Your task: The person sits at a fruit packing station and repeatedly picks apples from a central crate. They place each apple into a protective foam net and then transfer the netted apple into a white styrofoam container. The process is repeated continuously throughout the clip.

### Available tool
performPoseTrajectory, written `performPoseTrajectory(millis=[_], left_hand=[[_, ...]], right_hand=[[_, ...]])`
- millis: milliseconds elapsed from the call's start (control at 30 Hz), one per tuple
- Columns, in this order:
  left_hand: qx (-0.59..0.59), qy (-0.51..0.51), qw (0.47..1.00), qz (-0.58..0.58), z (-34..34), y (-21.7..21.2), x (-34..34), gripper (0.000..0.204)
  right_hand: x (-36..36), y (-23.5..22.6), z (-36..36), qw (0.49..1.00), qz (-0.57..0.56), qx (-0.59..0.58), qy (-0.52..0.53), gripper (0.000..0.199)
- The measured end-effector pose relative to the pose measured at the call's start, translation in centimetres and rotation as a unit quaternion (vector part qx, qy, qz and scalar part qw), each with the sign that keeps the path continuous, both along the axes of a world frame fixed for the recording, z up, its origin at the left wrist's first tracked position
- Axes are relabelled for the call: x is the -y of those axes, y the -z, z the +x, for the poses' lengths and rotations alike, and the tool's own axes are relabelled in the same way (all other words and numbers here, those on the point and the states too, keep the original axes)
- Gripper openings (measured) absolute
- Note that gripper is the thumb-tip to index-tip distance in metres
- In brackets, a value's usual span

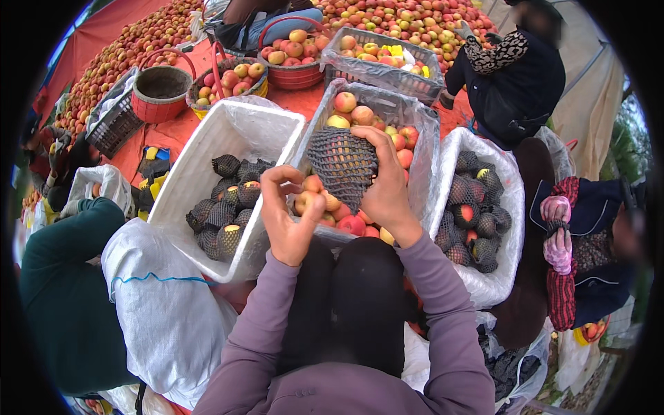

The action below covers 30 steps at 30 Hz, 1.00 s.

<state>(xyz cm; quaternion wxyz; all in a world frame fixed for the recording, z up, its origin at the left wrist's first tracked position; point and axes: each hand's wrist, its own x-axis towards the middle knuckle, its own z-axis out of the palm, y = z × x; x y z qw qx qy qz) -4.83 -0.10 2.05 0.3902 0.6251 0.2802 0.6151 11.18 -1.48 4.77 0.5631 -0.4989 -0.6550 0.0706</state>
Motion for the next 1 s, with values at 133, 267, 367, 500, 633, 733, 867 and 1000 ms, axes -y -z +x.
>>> performPoseTrajectory(millis=[133, 267, 367, 500, 633, 733, 867, 1000], left_hand=[[0.299, 0.245, 0.854, -0.348, -0.7, 1.5, -1.5, 0.047], [0.352, 0.141, 0.83, -0.41, -6.4, 5.2, -7.1, 0.036], [-0.089, -0.198, 0.932, -0.292, -13.2, 11.4, -12.6, 0.054], [-0.47, -0.33, 0.813, -0.1, -17.1, 16.0, -13.6, 0.08], [-0.105, -0.037, 0.967, -0.229, -8.4, 7.0, -9.9, 0.035], [-0.076, 0.132, 0.94, -0.305, -3.3, 4.3, -7.9, 0.02], [-0.165, 0.169, 0.938, -0.253, 2.8, 2.5, -4.9, 0.048], [-0.126, 0.161, 0.964, -0.168, 4.7, 1.1, -4.0, 0.051]], right_hand=[[-0.8, -0.4, -2.3, 0.976, -0.003, 0.175, -0.132, 0.066], [-4.6, 5.9, 4.1, 0.984, -0.157, 0.084, -0.018, 0.047], [-6.8, 15.7, 7.8, 0.902, -0.393, 0.176, 0.02, 0.03], [-7.5, 22.0, 5.7, 0.85, -0.361, 0.362, 0.129, 0.035], [-8.2, 23.0, 8.3, 0.853, -0.414, 0.277, 0.157, 0.03], [-7.4, 18.5, 9.0, 0.918, -0.357, 0.092, 0.146, 0.024], [-3.2, 8.2, 4.3, 0.976, -0.208, -0.059, 0.036, 0.025], [0.6, 3.7, 2.1, 0.95, -0.227, -0.179, -0.118, 0.019]])
